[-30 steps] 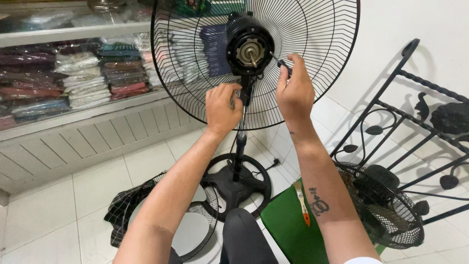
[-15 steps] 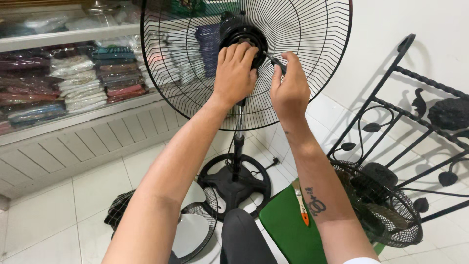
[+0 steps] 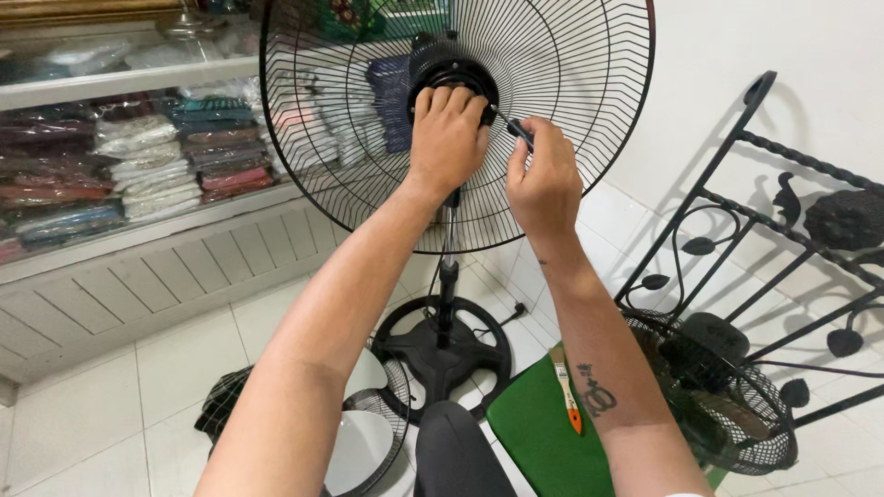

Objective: The person removes the front grille and fan blades from a standing electric fan, then uses a screwdriver to loosen and remove the rear grille. The person places the removed parts on the floor and continues to unscrew fasteners from the motor housing.

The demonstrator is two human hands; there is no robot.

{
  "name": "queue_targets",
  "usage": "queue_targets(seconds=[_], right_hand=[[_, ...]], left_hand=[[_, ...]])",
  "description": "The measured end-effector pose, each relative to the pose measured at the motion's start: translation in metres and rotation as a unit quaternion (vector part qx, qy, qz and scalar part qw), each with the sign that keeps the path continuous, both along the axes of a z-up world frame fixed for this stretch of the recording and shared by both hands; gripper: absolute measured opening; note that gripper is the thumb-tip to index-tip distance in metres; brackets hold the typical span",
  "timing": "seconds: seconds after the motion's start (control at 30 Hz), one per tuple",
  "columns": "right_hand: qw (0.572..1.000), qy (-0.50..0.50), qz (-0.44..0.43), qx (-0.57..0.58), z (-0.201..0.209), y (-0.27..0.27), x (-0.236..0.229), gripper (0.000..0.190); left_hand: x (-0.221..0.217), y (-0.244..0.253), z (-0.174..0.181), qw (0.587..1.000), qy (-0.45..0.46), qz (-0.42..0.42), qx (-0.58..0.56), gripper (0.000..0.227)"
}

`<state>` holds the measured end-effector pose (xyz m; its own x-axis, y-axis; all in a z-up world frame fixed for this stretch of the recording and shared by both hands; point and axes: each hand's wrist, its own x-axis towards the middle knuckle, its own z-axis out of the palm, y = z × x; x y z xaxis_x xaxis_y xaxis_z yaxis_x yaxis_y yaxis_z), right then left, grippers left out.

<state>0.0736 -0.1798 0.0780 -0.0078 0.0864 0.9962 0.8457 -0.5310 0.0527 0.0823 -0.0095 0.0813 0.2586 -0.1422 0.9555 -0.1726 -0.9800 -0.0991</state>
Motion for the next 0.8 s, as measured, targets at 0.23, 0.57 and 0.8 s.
queue_targets(seconds=[0.23, 0.57, 0.8], right_hand=[[0.969, 0.244, -0.034, -0.015, 0.0, -0.002, 0.009, 0.014], [0.985, 0.137, 0.103, -0.003, -0.01, -0.01, 0.019, 0.026], [0.98, 0.162, 0.112, 0.018, -0.01, -0.017, 0.014, 0.027]], left_hand=[[0.03, -0.009, 0.013, 0.982, 0.063, 0.128, 0.121, 0.011], [0.05, -0.004, 0.016, 0.958, 0.055, 0.175, 0.221, 0.013], [0.039, -0.003, 0.017, 0.954, 0.019, 0.146, 0.262, 0.013]])
